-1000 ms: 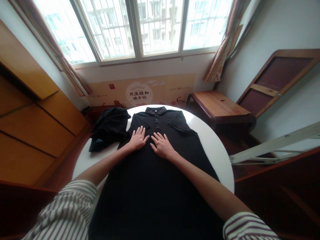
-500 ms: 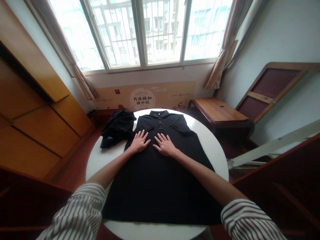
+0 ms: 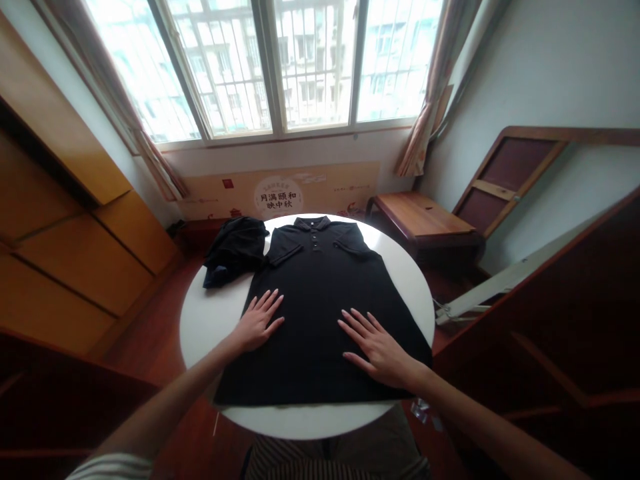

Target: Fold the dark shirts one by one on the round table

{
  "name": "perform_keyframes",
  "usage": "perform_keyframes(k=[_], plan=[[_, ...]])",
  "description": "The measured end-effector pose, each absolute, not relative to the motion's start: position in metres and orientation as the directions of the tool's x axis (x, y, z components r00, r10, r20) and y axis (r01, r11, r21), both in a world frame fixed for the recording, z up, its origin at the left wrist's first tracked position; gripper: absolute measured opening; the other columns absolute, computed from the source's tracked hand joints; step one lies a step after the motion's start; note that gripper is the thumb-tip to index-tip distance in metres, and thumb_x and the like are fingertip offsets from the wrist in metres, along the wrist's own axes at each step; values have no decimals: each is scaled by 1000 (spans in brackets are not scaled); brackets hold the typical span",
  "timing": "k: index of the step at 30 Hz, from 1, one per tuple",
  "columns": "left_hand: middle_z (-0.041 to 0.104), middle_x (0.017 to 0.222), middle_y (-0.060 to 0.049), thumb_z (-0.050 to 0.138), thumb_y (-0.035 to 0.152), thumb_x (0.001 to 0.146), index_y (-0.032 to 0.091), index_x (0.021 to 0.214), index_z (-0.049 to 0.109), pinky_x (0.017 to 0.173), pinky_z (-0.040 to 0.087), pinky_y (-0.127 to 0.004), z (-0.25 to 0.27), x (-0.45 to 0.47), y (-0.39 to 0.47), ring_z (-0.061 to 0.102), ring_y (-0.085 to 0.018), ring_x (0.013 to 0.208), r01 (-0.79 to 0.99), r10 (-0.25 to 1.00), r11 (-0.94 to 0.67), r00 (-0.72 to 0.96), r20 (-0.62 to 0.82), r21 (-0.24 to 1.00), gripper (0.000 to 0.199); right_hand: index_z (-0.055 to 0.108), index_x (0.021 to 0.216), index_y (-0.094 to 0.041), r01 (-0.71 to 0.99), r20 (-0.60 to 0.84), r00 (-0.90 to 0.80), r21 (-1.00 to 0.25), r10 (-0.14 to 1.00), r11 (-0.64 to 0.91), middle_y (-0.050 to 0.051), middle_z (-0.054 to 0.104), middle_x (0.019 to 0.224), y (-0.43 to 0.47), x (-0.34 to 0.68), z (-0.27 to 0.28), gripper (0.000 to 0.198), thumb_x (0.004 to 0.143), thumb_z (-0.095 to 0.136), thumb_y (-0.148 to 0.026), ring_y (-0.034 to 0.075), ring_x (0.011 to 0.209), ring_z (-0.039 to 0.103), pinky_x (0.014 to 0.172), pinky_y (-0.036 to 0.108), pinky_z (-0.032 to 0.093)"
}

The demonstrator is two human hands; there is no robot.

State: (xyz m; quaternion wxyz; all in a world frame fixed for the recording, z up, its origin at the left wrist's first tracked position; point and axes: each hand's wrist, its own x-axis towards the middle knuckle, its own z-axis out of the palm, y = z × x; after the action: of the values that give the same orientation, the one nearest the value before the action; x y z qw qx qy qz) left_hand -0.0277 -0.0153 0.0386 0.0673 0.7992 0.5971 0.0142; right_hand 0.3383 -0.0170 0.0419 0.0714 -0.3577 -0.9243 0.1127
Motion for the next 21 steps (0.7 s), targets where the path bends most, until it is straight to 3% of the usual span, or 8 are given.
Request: perform_keyframes(k=[4, 8, 11, 13, 17, 21], plan=[[4, 163, 4, 36, 61, 96, 37, 157, 6, 123, 14, -46, 43, -42, -86, 4, -22, 152, 932, 935, -336, 348, -72, 136, 71, 19, 158, -31, 652, 58, -724, -267, 687, 709, 3, 16, 163, -48, 379, 34, 78, 92, 47, -63, 27, 151, 14, 122, 51, 20], [13, 162, -4, 57, 63, 86, 34, 157, 12, 120, 24, -52, 47, -52, -134, 11, -30, 151, 868, 872, -477, 487, -43, 138, 89, 19, 158, -27, 566, 101, -800, -200, 591, 800, 7, 21, 162, -62, 413, 32, 86, 88, 61, -53, 28, 149, 19, 120, 49, 27], [37, 155, -11, 60, 42, 92, 26, 153, 36, 112, 42, -49, 46, -61, -155, 34, -31, 144, 799, 803, -595, 586, 103, 89, 67, 25, 157, -20, 504, 140, -850, -70, 508, 861, 10, 29, 160, -66, 431, 31, 76, 87, 57, -20, 28, 147, 28, 114, 47, 37], [52, 146, -12, 54, 20, 95, 20, 144, 51, 107, 50, -42, 47, -66, -165, 48, -27, 136, 761, 754, -647, 630, 188, 45, 49, 29, 156, -18, 487, 187, -859, 16, 476, 873, 10, 35, 157, -66, 439, 29, 82, 78, 48, -1, 27, 144, 35, 111, 44, 42], [57, 141, -9, 36, -11, 78, 18, 137, 58, 104, 53, -31, 51, -75, -176, 56, -20, 128, 759, 746, -651, 640, 186, -4, 69, 36, 153, -19, 507, 265, -844, 110, 466, 855, 10, 47, 150, -65, 451, 25, 87, 70, 41, 7, 24, 138, 45, 106, 40, 47], [64, 132, -8, 31, -15, 71, 17, 129, 63, 100, 55, -28, 53, -85, -175, 63, -17, 118, 776, 751, -628, 624, 216, -56, 73, 53, 143, -18, 534, 313, -823, 137, 475, 835, 10, 58, 140, -64, 460, 31, 75, 73, 41, 7, 23, 128, 55, 102, 40, 52]])
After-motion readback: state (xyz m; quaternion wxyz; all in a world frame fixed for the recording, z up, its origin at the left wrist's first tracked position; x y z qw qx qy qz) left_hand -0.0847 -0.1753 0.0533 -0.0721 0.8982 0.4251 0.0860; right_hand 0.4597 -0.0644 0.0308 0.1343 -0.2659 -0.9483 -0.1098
